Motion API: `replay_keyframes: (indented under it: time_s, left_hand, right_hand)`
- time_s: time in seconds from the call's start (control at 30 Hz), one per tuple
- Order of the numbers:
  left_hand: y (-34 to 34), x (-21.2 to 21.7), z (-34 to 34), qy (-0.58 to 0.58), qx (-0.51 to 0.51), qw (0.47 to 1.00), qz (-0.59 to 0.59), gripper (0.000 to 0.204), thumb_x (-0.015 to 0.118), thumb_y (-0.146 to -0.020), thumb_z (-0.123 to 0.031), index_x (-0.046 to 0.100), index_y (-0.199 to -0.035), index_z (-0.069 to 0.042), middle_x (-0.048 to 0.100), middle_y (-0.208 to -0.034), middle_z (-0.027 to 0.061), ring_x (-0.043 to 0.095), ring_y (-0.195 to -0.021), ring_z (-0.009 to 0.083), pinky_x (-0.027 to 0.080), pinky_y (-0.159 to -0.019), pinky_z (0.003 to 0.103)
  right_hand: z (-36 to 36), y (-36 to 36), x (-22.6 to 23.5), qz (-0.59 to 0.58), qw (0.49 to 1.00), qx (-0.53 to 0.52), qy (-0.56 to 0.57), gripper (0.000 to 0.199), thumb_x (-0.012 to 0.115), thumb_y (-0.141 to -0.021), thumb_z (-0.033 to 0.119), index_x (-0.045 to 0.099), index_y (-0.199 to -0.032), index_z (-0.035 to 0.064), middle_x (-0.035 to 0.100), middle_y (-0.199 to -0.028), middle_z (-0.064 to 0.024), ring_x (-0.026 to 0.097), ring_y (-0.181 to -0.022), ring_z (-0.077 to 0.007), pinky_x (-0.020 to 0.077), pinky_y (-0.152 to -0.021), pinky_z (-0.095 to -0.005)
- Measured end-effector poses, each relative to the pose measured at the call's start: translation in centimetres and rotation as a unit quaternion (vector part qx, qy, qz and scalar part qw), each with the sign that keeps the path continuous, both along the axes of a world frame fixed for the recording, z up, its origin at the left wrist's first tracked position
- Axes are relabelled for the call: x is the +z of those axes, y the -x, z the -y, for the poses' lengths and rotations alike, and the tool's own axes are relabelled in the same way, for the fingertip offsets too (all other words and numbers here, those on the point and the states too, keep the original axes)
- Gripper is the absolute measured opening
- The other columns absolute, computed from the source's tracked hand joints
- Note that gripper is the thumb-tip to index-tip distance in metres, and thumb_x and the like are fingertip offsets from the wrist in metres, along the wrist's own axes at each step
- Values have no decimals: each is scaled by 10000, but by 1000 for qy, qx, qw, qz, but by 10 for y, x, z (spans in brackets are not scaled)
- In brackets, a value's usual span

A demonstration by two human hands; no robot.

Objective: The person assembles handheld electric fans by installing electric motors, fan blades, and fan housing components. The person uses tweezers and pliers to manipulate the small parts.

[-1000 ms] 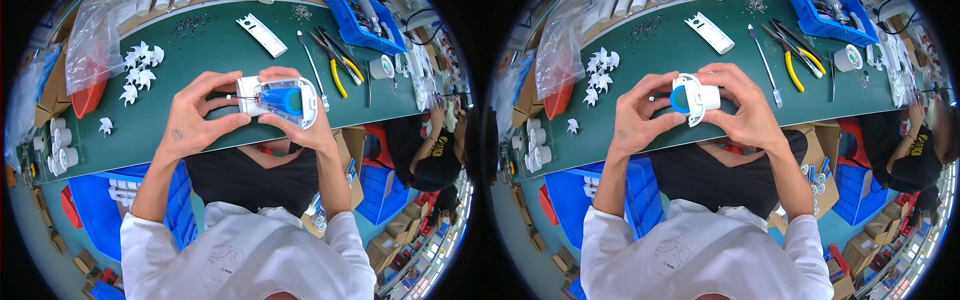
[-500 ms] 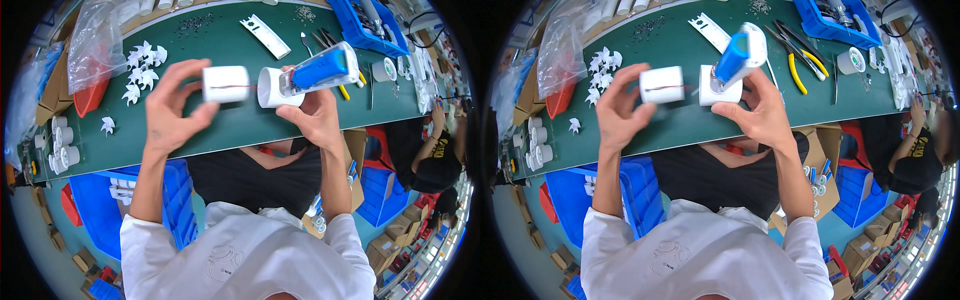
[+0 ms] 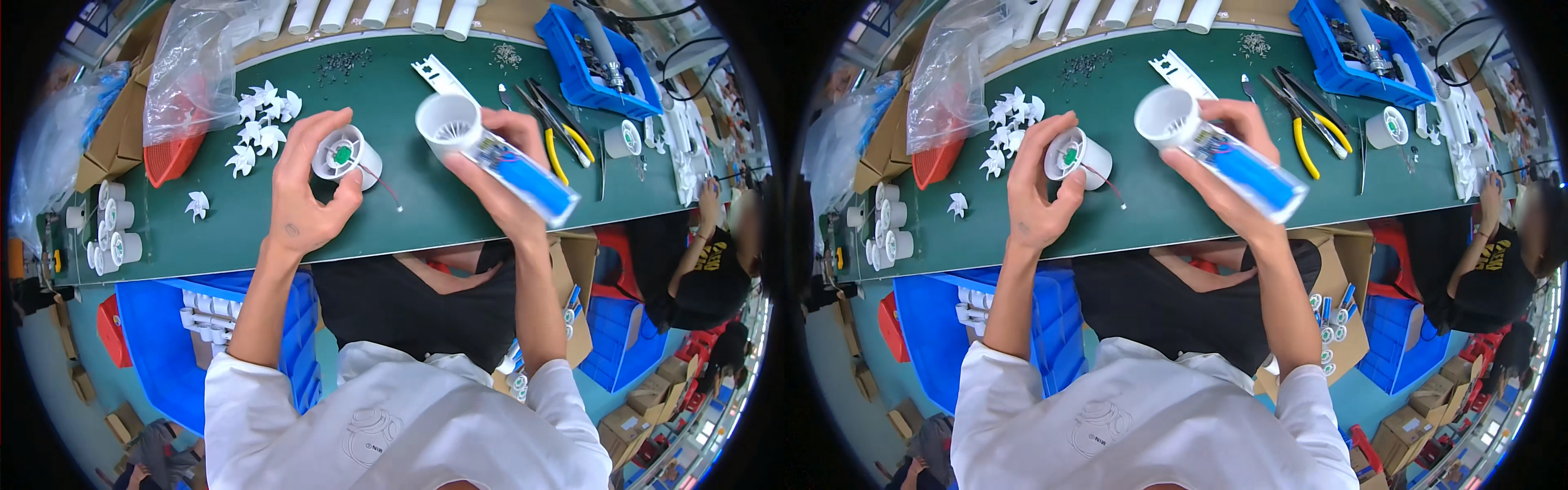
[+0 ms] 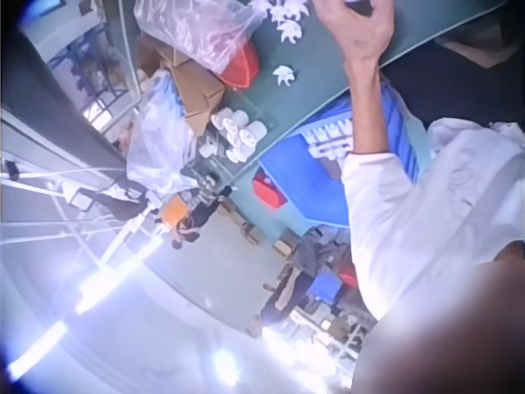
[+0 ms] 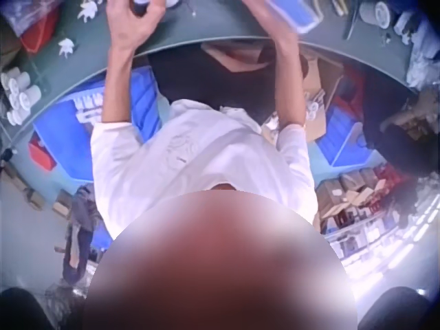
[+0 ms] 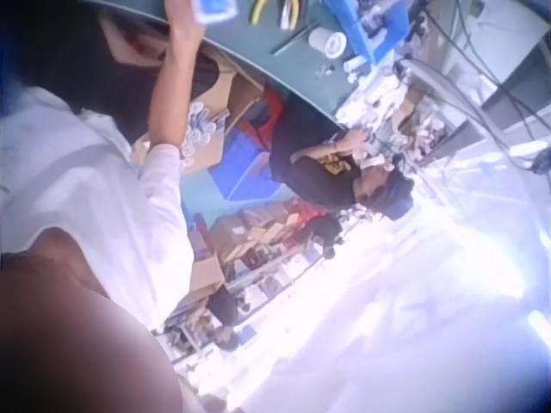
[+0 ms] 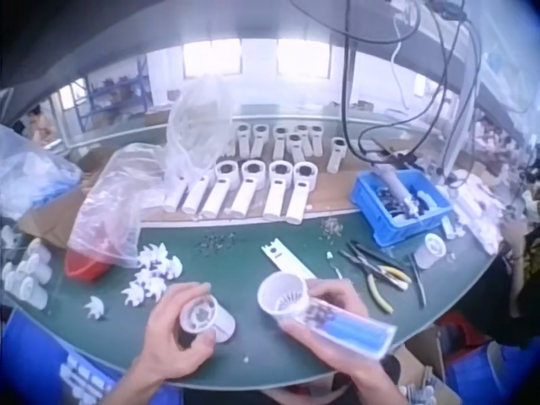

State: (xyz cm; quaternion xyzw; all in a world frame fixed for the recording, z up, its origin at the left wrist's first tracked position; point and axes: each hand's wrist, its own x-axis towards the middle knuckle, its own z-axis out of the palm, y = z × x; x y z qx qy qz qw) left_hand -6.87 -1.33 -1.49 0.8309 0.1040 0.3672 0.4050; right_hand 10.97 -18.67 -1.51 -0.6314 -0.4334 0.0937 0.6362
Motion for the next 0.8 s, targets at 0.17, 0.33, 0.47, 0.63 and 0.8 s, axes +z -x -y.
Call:
replay_keyframes:
  time_s: [0.17, 0.33, 0.47, 0.63, 0.8]
  left_hand:
    - [0, 6, 7, -26, -5, 999, -30, 603, 674, -683, -9, 538, -1271, -23, 536, -1240, 195, 570, -1107, 341, 463, -951, 380]
    - [1, 2, 8, -68, 53, 993, -79, 645, 782, -718, -71, 490, -1289, -2, 529, -1252, 193, 559, -1132, 340, 470, -943, 379]
    - [4, -1, 10, 24, 47, 998, -46, 624, 774, -757, -67, 473, -1298, 12, 548, -1279, 177, 569, -1149, 278, 459, -979, 357]
    - [8, 6, 8, 127, -4, 989, 78, 579, 658, -857, -83, 397, -1360, 32, 538, -1287, 196, 543, -1185, 245, 436, -1011, 357]
    - [13, 7, 38, 495, -157, 831, 201, 603, 448, -990, -403, 344, -1429, -3, 551, -1262, 226, 570, -1158, 293, 502, -932, 380]
  right_hand:
    - [-45, 1, 8, 260, 960, -70, 82, 401, 826, -752, 166, 566, -1026, 31, 609, -1037, -152, 668, -858, -279, 539, -734, -334]
    - [-64, -5, 5, 297, 940, -53, 159, 405, 684, -745, -36, 525, -1110, 37, 487, -1219, -204, 642, -924, -411, 552, -766, -433]
    - [-64, -5, -2, 300, 934, -41, 189, 503, 600, -764, -91, 464, -1228, 46, 413, -1309, -237, 622, -947, -441, 552, -773, -446]
    - [-52, -16, -1, 311, 938, -72, 132, 418, 561, -838, -83, 495, -1234, 34, 499, -1256, -195, 622, -975, -383, 535, -774, -452]
    - [-4, 15, 19, 160, 986, -49, 24, 309, 639, -828, -15, 608, -1134, 13, 638, -1036, -155, 643, -844, -236, 519, -748, -321]
